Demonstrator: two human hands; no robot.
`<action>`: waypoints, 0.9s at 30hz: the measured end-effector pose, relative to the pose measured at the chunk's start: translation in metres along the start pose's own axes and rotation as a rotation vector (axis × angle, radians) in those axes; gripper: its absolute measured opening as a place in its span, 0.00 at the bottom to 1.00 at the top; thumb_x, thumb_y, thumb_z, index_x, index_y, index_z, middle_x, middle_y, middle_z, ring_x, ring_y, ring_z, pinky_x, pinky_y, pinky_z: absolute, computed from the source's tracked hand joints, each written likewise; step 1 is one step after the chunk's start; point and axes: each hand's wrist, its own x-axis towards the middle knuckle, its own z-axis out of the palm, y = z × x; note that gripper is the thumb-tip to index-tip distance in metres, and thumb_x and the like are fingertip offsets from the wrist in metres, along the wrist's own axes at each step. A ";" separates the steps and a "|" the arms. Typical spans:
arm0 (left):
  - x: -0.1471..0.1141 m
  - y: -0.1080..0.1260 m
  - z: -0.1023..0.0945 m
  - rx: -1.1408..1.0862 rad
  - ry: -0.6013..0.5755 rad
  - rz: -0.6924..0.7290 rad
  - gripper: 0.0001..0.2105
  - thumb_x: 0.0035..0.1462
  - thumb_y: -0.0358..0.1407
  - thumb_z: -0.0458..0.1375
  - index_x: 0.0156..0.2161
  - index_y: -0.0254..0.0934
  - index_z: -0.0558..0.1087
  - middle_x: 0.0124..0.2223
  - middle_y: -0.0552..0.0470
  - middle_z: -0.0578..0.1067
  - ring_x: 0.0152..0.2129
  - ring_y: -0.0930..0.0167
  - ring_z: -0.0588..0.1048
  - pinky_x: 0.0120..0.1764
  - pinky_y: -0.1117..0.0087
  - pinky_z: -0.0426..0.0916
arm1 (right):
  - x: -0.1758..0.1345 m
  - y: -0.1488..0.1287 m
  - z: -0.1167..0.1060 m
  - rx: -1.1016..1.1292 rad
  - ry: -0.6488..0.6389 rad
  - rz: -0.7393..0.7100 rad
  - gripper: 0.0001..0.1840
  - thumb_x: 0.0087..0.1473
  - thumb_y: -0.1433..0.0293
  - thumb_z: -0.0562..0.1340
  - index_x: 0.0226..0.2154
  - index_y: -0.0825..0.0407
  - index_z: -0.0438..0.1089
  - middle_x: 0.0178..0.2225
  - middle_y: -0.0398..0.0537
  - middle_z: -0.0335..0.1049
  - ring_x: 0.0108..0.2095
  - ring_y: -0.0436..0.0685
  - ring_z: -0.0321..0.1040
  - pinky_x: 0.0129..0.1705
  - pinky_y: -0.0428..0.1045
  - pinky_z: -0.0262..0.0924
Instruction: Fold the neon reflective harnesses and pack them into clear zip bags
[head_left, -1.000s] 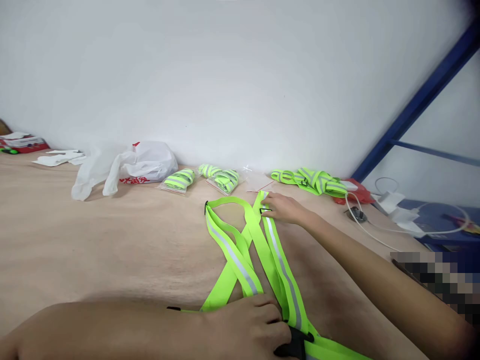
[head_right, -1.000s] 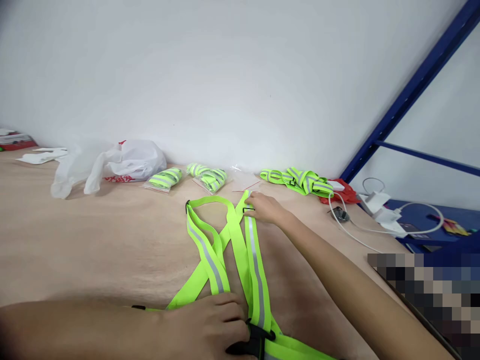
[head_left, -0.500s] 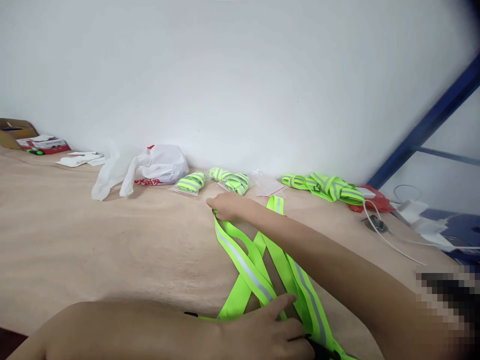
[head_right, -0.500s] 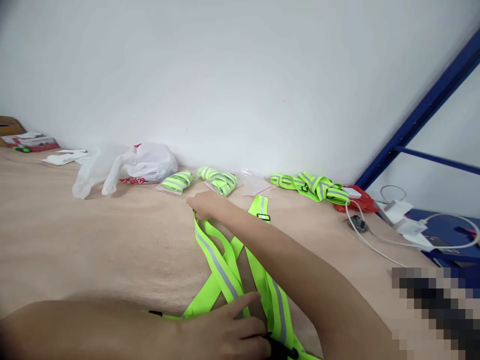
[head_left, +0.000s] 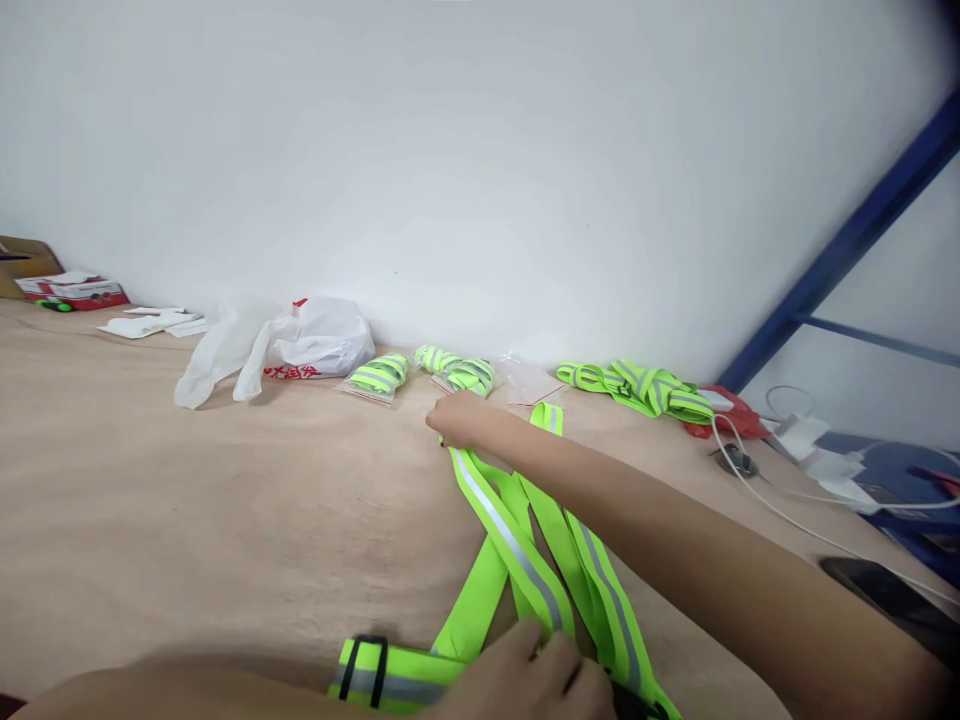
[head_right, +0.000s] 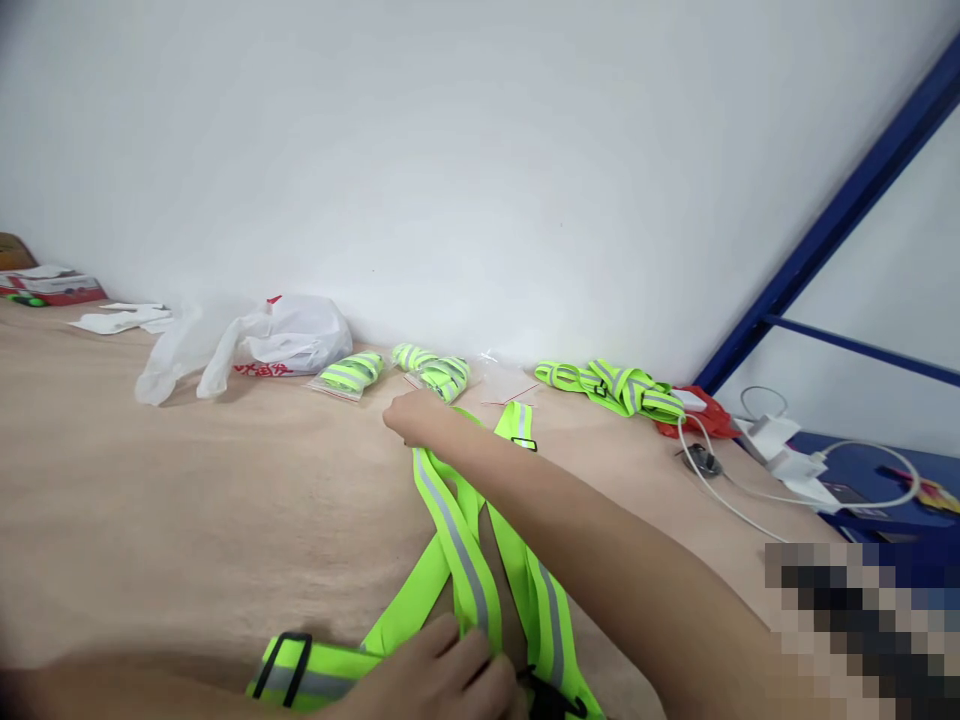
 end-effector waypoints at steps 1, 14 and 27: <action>-0.005 0.003 -0.001 0.024 -0.025 -0.037 0.11 0.65 0.38 0.57 0.32 0.36 0.72 0.24 0.55 0.65 0.20 0.73 0.64 0.22 0.71 0.57 | -0.004 0.002 -0.004 -0.021 0.001 0.010 0.10 0.48 0.79 0.67 0.35 0.54 0.76 0.37 0.58 0.77 0.39 0.64 0.75 0.34 0.51 0.63; -0.030 0.026 -0.012 -0.070 0.113 -0.344 0.15 0.59 0.46 0.63 0.44 0.37 0.74 0.37 0.49 0.75 0.31 0.67 0.73 0.30 0.70 0.70 | -0.081 0.054 -0.011 0.162 0.283 0.200 0.09 0.54 0.79 0.57 0.36 0.53 0.68 0.38 0.51 0.71 0.35 0.57 0.66 0.32 0.48 0.49; -0.043 0.038 0.006 -0.397 0.190 -0.661 0.08 0.64 0.43 0.59 0.40 0.41 0.76 0.32 0.52 0.77 0.31 0.70 0.78 0.33 0.74 0.75 | -0.090 0.078 0.099 0.454 0.260 0.450 0.01 0.55 0.72 0.62 0.33 0.52 0.68 0.37 0.49 0.75 0.34 0.54 0.68 0.30 0.45 0.49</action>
